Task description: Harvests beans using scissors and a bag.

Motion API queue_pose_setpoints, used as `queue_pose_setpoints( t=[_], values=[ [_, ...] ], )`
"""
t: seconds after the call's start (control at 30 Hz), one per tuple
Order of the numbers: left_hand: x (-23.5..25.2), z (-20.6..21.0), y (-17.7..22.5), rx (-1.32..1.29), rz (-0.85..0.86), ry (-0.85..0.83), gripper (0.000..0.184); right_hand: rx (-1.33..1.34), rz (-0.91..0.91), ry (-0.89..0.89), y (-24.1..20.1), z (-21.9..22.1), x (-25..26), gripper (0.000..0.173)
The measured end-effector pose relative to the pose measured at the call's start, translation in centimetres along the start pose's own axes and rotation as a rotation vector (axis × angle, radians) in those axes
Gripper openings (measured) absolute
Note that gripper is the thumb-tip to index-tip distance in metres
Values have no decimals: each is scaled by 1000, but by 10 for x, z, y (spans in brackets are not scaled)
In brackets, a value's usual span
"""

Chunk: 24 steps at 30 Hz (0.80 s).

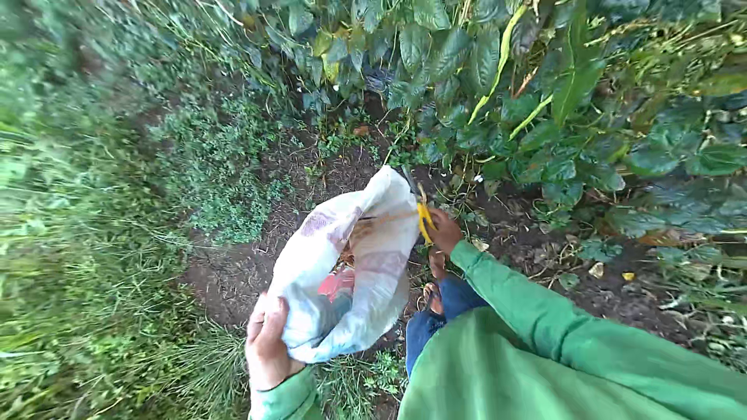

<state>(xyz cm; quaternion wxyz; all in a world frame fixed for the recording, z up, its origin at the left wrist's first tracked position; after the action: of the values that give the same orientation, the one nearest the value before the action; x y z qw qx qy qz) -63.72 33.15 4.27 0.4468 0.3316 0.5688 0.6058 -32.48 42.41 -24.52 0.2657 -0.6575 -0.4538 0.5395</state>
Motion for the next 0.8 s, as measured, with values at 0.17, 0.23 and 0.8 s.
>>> queue_pose_setpoints(
  t=[0.17, 0.23, 0.8],
  values=[
    [36, 5, 54, 145, 56, -162, 23, -47, -71, 264, -3, -89, 23, 69],
    [48, 14, 69, 196, 91, -222, 23, 2, -21, 296, 0, -114, 34, 72],
    [214, 44, 45, -21, 7, -508, 15, 1075, -324, 141, -209, 36, 40, 46]
  ],
)
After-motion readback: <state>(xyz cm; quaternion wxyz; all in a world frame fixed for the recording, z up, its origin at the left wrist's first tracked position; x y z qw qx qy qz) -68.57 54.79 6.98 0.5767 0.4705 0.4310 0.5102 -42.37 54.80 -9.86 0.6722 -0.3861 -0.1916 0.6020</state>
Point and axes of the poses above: each hand's wrist, its own x-axis towards the middle knuckle, its own z-axis out of the palm, y = z × x, the point moved 7 cm from there along x, towards the middle knuckle, and after that the axes turned 2 degrees about y, right-handed, at the moved point
